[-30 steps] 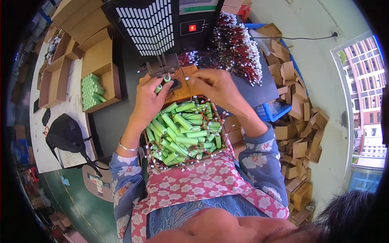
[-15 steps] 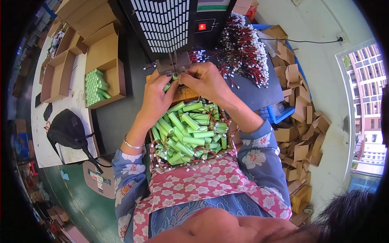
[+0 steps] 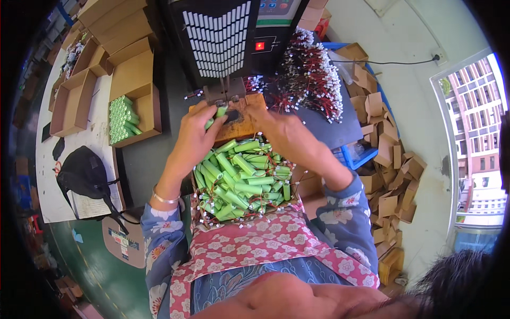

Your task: Assembling decorative or protective caps onto battery-shaped electronic components using a specialized assembly machine.

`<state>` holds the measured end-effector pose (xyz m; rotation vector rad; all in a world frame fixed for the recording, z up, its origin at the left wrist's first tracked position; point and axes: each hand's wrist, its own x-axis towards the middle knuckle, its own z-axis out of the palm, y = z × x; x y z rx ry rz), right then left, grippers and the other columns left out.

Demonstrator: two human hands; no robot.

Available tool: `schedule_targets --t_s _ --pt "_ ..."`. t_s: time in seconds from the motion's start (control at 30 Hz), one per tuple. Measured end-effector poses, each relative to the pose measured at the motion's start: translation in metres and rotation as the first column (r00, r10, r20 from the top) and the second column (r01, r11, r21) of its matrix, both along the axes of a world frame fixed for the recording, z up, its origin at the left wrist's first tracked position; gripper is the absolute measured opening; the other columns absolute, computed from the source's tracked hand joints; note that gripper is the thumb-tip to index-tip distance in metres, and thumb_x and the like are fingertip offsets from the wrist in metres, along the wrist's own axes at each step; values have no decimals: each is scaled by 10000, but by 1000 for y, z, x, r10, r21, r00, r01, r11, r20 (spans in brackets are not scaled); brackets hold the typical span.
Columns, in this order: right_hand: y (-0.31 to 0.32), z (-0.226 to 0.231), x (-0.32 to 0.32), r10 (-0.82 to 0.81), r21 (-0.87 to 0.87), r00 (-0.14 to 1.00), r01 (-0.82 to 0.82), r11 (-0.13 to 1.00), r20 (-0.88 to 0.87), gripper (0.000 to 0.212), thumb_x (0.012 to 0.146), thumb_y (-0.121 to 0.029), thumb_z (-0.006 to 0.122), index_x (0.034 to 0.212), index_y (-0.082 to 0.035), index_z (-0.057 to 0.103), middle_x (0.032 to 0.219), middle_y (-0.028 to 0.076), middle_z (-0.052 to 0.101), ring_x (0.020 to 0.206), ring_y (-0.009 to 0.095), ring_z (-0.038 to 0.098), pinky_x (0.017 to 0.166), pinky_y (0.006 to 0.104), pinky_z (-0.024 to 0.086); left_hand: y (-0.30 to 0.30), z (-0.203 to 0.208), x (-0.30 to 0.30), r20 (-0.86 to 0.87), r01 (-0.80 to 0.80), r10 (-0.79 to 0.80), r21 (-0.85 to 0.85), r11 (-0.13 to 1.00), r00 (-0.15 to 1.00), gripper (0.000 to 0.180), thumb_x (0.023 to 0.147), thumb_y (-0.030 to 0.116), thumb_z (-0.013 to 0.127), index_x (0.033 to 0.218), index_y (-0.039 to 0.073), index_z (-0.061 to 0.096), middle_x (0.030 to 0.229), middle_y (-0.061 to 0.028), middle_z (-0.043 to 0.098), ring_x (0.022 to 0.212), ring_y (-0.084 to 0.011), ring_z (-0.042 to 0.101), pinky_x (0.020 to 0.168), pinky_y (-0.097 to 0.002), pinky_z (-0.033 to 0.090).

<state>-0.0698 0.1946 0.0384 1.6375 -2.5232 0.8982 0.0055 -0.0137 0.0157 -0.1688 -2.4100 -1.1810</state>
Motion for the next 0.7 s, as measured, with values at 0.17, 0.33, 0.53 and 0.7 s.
schedule_targets --t_s 0.17,0.33,0.53,0.7 --pt "3 -18 17 55 -66 998 -54 996 10 334 820 23 532 1139 -31 447 814 210 590 638 399 601 509 443 469 3 9 20 159 -209 167 301 930 973 196 831 90 647 966 -38 587 784 -134 621 619 -208 568 606 -292 455" --pt "-20 -9 8 -8 -477 998 35 878 58 78 831 8 554 900 -2 517 777 103 560 570 262 566 524 372 445 8 4 -4 76 -135 131 55 989 988 141 782 70 680 904 8 646 810 -122 643 701 -274 597 647 -323 458" --pt "-27 -13 -6 182 -400 648 206 893 740 88 860 -53 566 848 29 535 596 5 459 559 23 390 466 235 317 13 -12 -10 -60 -63 62 -12 998 996 177 795 36 662 970 8 659 914 -139 675 835 -268 628 741 -320 463" --pt "-44 -20 -11 33 -329 715 279 902 698 122 838 -58 585 777 38 540 548 9 476 519 45 404 454 258 329 17 -7 -4 -33 -81 80 -27 996 996 185 790 22 646 974 -1 641 891 -170 646 818 -334 589 718 -356 452"
